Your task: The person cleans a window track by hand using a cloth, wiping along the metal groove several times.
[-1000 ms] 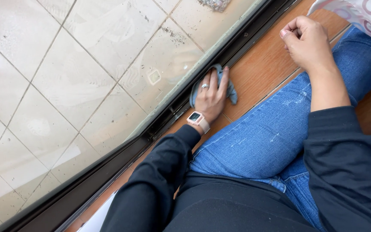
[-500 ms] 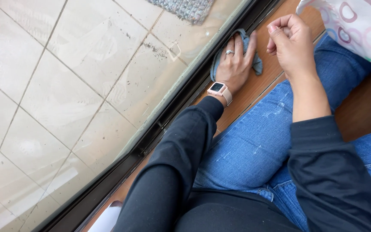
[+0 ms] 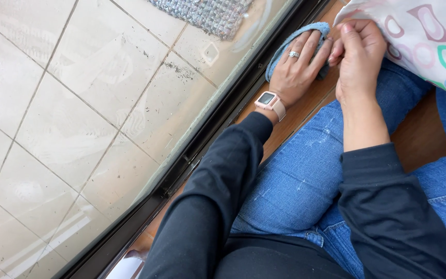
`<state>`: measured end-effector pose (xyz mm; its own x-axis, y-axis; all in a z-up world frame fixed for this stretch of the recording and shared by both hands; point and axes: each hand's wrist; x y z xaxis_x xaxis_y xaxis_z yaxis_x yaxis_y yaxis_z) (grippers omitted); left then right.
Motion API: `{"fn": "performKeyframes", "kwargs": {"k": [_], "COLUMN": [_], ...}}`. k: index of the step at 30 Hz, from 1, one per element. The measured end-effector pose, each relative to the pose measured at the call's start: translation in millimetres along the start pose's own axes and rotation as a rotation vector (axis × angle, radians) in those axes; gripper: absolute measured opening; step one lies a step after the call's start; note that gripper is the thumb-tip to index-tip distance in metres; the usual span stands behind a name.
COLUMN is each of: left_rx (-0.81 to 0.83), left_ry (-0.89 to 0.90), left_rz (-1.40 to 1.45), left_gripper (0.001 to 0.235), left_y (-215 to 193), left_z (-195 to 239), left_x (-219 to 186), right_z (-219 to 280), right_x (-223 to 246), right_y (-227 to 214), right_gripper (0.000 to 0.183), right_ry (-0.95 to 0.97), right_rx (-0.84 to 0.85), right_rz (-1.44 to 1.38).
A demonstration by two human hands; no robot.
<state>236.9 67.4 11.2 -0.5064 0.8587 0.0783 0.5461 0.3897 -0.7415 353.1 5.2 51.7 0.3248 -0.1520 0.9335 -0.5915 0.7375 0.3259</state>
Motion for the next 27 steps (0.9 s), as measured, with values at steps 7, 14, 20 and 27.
{"fn": "performKeyframes", "kwargs": {"k": [7,14,20,27], "left_rx": [0.093,0.438,0.361,0.282], "left_ry": [-0.136,-0.22,-0.235,-0.226], "left_rz": [0.064,0.049,-0.05,-0.142], "left_gripper": [0.029,0.08,0.077,0.069], "left_y": [-76.7,-65.8,-18.2,46.9], "left_z": [67.5,96.5,63.9,14.3], "left_x": [26.4,24.0,8.9,-8.1], "right_z": [1.5,1.6,-0.7,-5.3], "right_x": [22.6,31.8,32.0,30.7], "right_y": [8.1,16.9,17.9,17.3], "right_gripper": [0.022,0.031,0.028,0.031], "right_ry": [0.092,0.259,0.285,0.309], "right_rx": [-0.193,-0.303,-0.293,-0.32], "right_rz": [-0.202,-0.278,-0.279,-0.334]}}
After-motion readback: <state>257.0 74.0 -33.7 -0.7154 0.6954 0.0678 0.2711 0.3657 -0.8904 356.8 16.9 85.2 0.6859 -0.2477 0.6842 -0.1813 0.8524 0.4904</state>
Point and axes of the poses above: each hand's wrist, its own z-axis away from the middle knuckle, its own y-axis out of the palm, x = y × z, and after that the axes turned 13 degrees about -z, right-handed
